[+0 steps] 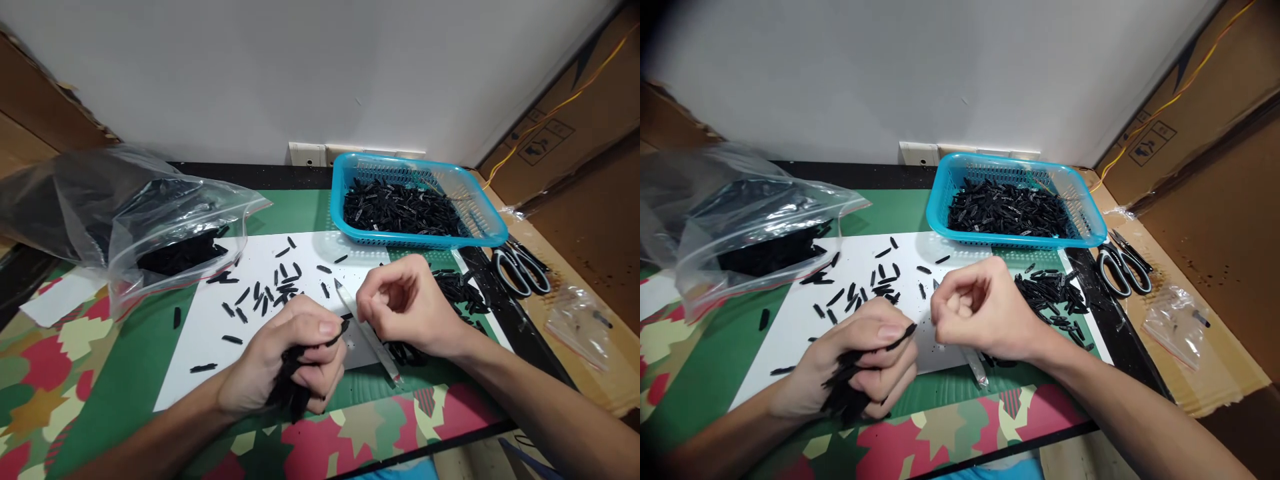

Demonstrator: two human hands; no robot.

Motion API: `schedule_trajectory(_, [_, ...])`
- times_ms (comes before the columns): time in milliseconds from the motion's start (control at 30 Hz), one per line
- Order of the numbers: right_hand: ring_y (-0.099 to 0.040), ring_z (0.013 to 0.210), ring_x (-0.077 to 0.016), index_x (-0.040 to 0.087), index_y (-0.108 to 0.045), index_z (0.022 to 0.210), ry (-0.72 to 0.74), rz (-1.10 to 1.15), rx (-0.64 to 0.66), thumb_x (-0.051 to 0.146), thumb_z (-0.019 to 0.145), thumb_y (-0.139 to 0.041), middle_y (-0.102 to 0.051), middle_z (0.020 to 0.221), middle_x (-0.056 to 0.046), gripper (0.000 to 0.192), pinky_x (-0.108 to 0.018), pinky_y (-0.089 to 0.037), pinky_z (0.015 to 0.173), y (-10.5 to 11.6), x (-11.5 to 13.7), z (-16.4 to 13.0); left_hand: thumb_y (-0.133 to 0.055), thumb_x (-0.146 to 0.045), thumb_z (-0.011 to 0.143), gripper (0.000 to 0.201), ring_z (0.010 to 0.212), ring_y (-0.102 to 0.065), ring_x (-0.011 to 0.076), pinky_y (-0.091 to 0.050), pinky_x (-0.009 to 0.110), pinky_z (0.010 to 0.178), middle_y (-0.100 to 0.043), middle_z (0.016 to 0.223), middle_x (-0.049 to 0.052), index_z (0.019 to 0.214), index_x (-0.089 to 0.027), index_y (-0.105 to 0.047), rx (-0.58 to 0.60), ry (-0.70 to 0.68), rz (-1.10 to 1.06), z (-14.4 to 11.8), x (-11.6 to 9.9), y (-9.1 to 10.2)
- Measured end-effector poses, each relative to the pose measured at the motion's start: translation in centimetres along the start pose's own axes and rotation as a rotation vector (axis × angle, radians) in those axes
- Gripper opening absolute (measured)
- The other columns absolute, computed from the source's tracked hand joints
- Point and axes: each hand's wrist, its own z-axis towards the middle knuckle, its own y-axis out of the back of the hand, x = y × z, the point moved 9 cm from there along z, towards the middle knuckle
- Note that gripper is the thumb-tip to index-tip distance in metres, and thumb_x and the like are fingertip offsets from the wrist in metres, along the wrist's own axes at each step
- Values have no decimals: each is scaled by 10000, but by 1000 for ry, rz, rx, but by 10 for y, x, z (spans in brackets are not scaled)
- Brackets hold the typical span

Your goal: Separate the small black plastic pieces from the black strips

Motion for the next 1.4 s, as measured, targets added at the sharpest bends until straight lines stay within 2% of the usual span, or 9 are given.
schedule_trajectory(200, [-373, 520, -69, 149, -722, 819, 83, 9, 129, 84, 767, -790, -542, 614, 44, 107, -215, -279, 476, -10, 3, -10, -535, -327, 914, 405, 355, -276, 99, -185, 227, 357, -260, 431, -65, 560, -227, -364, -9, -24, -128, 2, -2, 4])
schedule_trajectory(433, [-266, 523, -73, 176, -485, 559, 193, -172, 176, 270, 898, -801, -346, 552, 60, 473, -257, -199, 487, -14, 19, -16, -552, -338, 914, 419, 363, -284, 92, -194, 230, 382, -291, 428, -57, 556, -221, -371, -35, -47, -88, 0, -2, 5])
schedule_trajectory(633, [-417, 586, -118, 180, -698, 909, 208, -176, 103, 302, 951, -729, -524, 693, 11, 133, -259, -306, 496, -5, 28, -16, -530, -326, 912, 410, 359, -268, 95, -180, 229, 367, -263, 430, -61, 557, -224, -354, -30, -49, -133, 1, -2, 3])
schedule_trajectory(733, [-395, 560, -94, 190, -709, 1157, 263, -253, 108, 227, 934, -746, -599, 797, 8, 230, -244, -298, 469, -8, 32, -15, -521, -330, 913, 398, 355, -288, 100, -195, 231, 370, -273, 430, -59, 562, -222, -368, -22, -51, -133, 1, -2, 4])
schedule_trajectory(1000, [-614, 698, -147, 159, -762, 967, 467, -480, 69, 229, 985, -726, -732, 832, -47, 80, -275, -452, 598, -12, 43, -16, -584, -398, 928, 443, 376, -243, 84, -199, 202, 381, -279, 444, -72, 566, -217, -401, -95, -28, -101, 2, 1, 7])
schedule_trajectory(1100, [-598, 662, -150, 176, -721, 935, 585, -601, -64, 183, 981, -707, -703, 791, -32, 49, -292, -453, 591, 0, 56, -21, -614, -424, 917, 455, 391, -222, 77, -191, 182, 372, -274, 458, -80, 574, -218, -396, -163, -13, -99, 2, 1, 11])
schedule_trajectory(1233, [-529, 604, -151, 212, -664, 881, 900, -940, -525, 117, 968, -659, -638, 719, -9, 129, -315, -412, 584, 33, 87, -43, -611, -473, 921, 448, 403, -260, 88, -169, 167, 354, -287, 496, -84, 627, -226, -380, -273, 15, -51, -1, 3, 26])
schedule_trajectory(1333, [-561, 706, -191, 217, -687, 1044, 819, -1107, -834, 192, 968, -682, -680, 828, -27, 80, -350, -454, 697, 64, 92, -43, -587, -516, 935, 433, 417, -284, 96, -165, 163, 354, -299, 523, -89, 681, -236, -377, -339, 35, -20, -3, 5, 36])
schedule_trajectory(1400, [-611, 879, -243, 207, -673, 1189, 746, -1193, -866, 238, 967, -688, -712, 973, -64, 225, -403, -471, 827, 69, 91, -37, -571, -531, 945, 431, 421, -285, 94, -165, 164, 355, -305, 539, -91, 697, -239, -372, -374, 44, -5, -4, 6, 40])
